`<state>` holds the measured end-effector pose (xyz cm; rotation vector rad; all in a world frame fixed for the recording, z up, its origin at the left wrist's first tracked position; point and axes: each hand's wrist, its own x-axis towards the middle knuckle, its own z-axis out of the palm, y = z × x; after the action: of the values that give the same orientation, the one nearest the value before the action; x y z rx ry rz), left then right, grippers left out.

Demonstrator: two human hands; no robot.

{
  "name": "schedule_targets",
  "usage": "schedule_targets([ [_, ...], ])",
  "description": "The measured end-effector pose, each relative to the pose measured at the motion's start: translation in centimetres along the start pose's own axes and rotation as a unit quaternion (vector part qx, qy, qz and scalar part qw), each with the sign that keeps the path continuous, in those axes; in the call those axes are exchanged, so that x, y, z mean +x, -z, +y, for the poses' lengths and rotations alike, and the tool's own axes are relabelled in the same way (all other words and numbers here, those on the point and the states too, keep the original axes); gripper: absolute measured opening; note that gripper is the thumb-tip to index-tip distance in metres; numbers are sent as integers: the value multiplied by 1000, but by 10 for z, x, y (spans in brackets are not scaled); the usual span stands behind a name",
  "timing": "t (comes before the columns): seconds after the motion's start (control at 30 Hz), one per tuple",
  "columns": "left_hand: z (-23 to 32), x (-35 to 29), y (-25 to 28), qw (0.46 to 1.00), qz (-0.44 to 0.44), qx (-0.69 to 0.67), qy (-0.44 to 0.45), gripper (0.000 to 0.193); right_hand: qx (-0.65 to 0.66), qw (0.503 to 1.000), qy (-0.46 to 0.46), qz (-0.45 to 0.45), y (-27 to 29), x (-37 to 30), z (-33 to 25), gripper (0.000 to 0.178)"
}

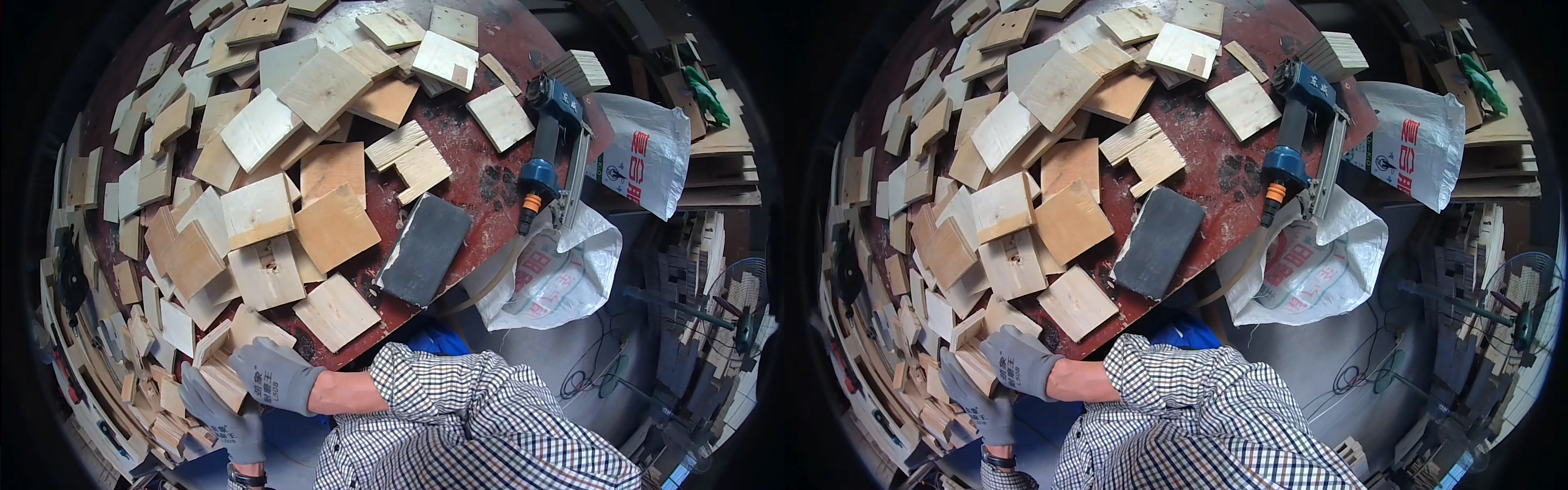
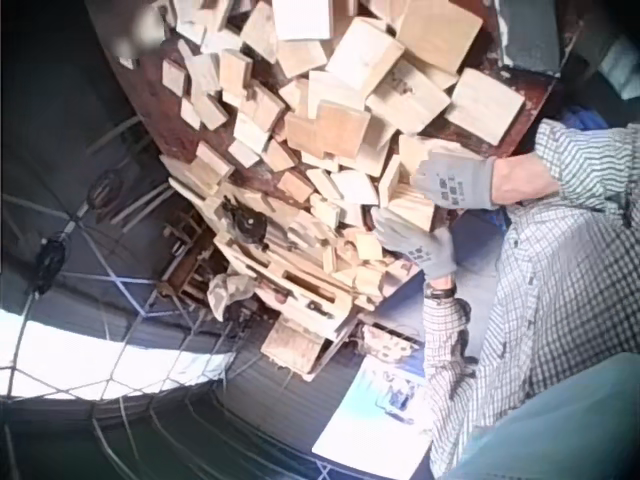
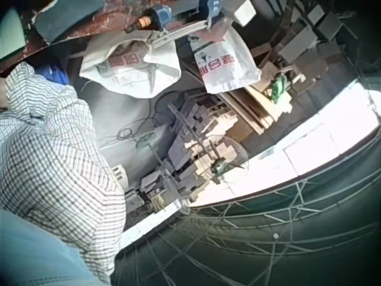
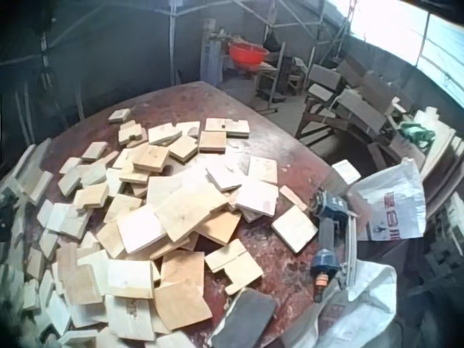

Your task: The person assembles small wooden boxes by hand, picking up pre-cut wooden pieces from a table and fitting them together into box shapes. The person repeatedly forms boxes and places them on the table among many other pieces.

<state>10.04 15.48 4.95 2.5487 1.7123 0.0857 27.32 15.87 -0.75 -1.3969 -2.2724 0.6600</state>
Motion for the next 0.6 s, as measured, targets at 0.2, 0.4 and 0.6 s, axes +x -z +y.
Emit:
schedule_targets([
  [0.2,-2,-1,-4,1000,10,8,-23,113,112,989,-62,-70,6,8,3,22],
  [0.4,2,-1,0,1000,6,8,-17,113,129,989,-65,-39,20,6,12,24],
  [0.6,1,-6,-2,1000,11,18,2,109,-24,990,-14,-141,14,26,-11,27],
])
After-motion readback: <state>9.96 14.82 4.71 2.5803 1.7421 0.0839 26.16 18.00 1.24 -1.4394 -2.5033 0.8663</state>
